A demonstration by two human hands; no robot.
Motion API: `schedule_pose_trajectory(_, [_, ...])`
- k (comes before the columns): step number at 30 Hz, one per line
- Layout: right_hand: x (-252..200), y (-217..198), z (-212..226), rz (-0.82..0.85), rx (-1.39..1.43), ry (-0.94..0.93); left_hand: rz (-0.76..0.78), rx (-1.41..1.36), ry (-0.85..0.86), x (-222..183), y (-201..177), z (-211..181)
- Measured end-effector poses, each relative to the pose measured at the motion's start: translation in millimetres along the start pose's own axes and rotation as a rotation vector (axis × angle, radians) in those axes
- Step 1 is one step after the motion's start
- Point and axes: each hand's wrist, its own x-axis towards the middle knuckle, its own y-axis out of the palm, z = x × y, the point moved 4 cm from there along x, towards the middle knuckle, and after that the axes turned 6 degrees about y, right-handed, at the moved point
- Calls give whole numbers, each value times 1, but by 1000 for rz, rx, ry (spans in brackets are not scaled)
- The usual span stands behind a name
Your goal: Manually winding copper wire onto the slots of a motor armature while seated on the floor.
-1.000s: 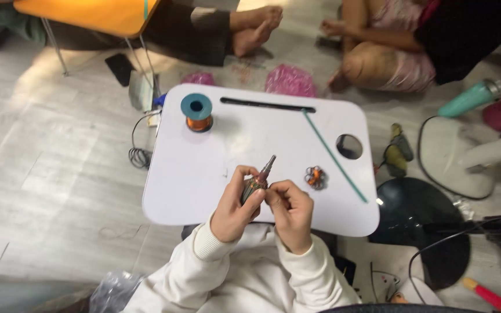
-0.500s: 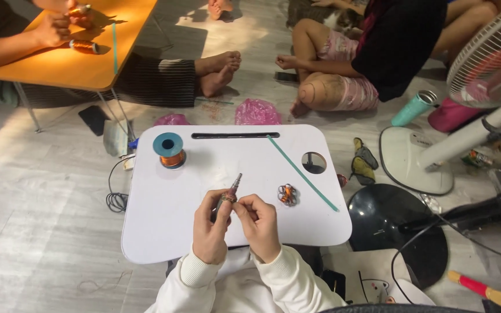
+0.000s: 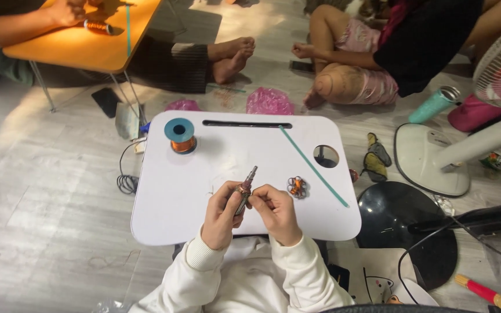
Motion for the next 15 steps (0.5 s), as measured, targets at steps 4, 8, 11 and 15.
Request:
schedule_pose_trajectory(4, [-2,-5,-9,6,-26,23,8,-24,-31,2,-4,0])
schedule_pose_trajectory(8, [-12,-9,-17,-34,-146,2,72,107,158,4,-2,-15])
schedule_pose_trajectory(11, [-15,-5,-3,-68,-176,-86,27,152,218,-6,2,-16])
schedule_pose_trajectory(15, [-10,-3,2,-80,-147,-188,12,176,267,-2,8,-21])
